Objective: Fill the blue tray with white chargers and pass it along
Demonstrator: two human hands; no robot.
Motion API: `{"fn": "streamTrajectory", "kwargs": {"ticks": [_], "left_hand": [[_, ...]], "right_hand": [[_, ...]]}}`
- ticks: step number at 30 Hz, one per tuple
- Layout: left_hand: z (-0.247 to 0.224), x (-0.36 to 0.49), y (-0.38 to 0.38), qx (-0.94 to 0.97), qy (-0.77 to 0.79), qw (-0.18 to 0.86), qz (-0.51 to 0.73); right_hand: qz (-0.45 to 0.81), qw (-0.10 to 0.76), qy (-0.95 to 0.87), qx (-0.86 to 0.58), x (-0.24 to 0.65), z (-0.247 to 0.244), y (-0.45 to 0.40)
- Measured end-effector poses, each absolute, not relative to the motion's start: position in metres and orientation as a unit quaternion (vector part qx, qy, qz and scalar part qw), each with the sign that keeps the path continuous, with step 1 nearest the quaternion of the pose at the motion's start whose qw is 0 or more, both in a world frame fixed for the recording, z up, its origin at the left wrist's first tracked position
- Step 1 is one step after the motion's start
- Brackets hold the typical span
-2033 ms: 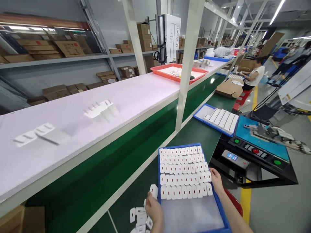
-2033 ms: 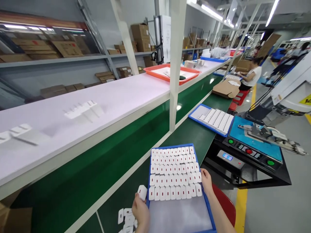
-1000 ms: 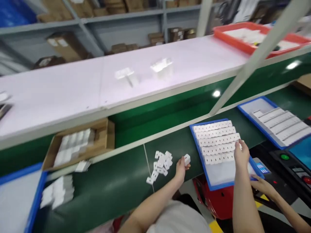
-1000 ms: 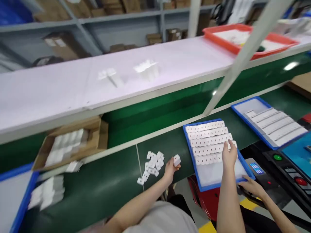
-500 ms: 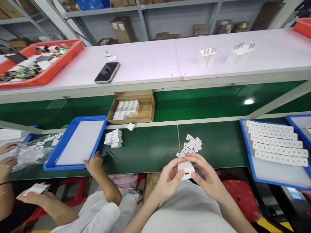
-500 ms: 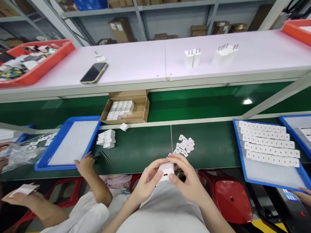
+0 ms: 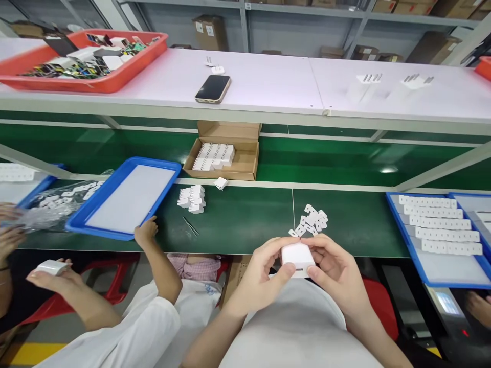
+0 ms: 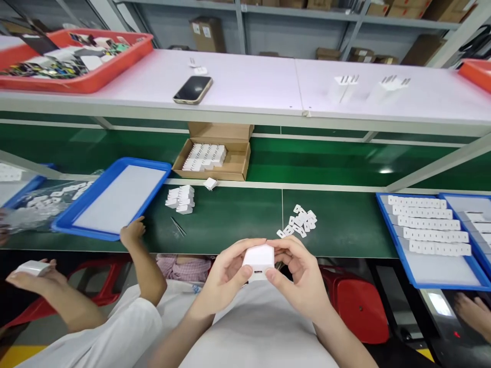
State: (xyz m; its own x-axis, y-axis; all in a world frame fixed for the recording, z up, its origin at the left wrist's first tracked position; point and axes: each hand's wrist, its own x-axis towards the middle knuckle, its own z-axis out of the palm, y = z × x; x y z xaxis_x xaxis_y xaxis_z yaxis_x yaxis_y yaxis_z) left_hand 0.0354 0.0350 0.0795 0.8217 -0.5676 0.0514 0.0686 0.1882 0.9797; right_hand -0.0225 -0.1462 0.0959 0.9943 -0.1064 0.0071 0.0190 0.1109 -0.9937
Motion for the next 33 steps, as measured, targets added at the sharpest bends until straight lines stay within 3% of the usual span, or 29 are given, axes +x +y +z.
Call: {"fn": "streamTrajectory", "kwargs": {"ticks": [9, 22, 33], "left_hand": [[0.083, 0.026, 0.040, 0.637, -0.205, 0.725, -0.163], [0.093, 0.008, 0.048, 0.645, -0.189, 0.717, -0.185], [0.052, -0.007, 0.050, 0.640, -0.136, 0.732, -0.192]], "right_hand": [[-0.077, 0.708, 0.035, -0.701, -0.031, 0.099, -0.129], [-0.036, 0.736, 0.011, -0.676, -0.043, 0.096, -0.126], [0.013, 0.700, -0.008, -0.714, -0.049, 0.061, -0.124]]}}
